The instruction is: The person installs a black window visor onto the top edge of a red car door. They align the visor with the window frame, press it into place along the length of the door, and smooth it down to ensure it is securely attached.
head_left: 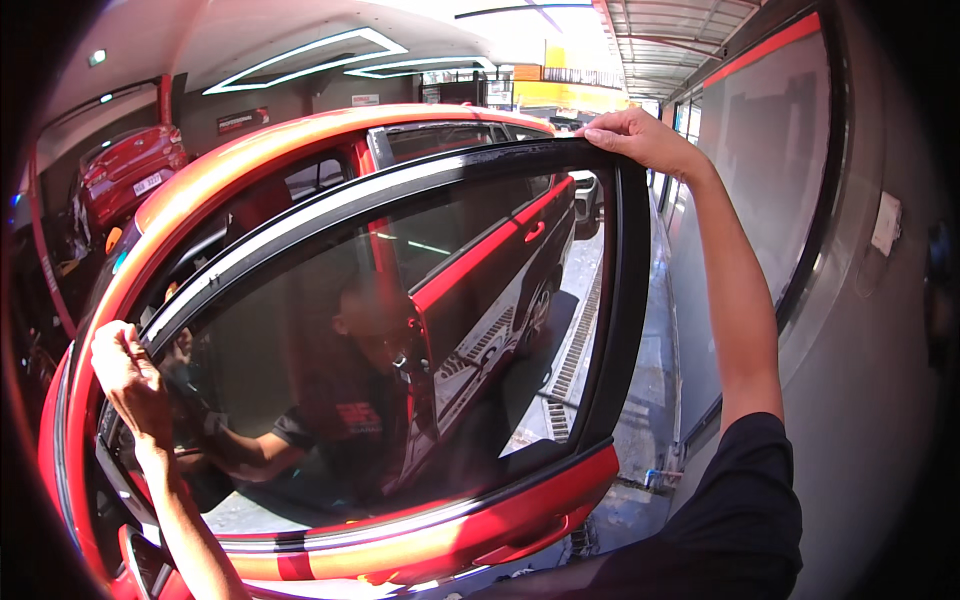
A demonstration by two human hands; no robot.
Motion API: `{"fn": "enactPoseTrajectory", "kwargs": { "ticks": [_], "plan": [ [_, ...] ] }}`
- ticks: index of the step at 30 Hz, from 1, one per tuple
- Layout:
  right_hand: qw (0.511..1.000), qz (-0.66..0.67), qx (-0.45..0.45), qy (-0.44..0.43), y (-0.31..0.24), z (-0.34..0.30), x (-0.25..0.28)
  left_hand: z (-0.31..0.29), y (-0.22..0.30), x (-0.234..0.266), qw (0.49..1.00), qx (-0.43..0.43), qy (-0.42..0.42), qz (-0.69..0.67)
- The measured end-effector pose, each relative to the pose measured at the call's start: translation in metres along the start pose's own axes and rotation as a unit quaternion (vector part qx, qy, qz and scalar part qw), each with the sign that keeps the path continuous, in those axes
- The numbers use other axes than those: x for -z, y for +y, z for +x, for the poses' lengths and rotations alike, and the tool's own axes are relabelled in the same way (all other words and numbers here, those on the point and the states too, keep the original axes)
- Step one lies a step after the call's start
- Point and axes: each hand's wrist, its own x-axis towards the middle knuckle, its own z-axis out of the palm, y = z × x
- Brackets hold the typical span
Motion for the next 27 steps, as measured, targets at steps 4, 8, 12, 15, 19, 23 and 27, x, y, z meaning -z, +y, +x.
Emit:
{"fn": "enactPoseTrajectory", "kwargs": {
  "ticks": [4, 8, 12, 15, 19, 23, 27],
  "plan": [
    [0.997, 0.003, 0.033, -0.072, 0.004, 0.006, 0.012, 0.009, 0.041, 0.023, 0.965, 0.18, 0.037, -0.186],
    [0.992, 0.023, 0.088, -0.089, 0.011, 0.02, 0.007, -0.025, 0.155, 0.056, 0.935, 0.149, -0.049, -0.317],
    [0.977, 0.038, 0.179, -0.112, -0.015, 0.039, -0.024, -0.088, 0.248, 0.098, 0.912, 0.071, -0.198, -0.352],
    [0.964, 0.057, 0.228, -0.127, -0.027, 0.047, -0.039, -0.162, 0.275, 0.119, 0.902, 0.138, -0.205, -0.353],
    [0.963, 0.074, 0.217, -0.144, -0.042, 0.061, -0.046, -0.313, 0.303, 0.156, 0.88, 0.352, -0.056, -0.315],
    [0.955, 0.059, 0.261, -0.129, -0.053, 0.069, -0.066, -0.397, 0.329, 0.203, 0.658, 0.666, -0.044, -0.349],
    [0.947, 0.035, 0.287, -0.143, -0.064, 0.075, -0.073, -0.423, 0.355, 0.235, 0.717, 0.653, -0.145, -0.198]
  ]
}}
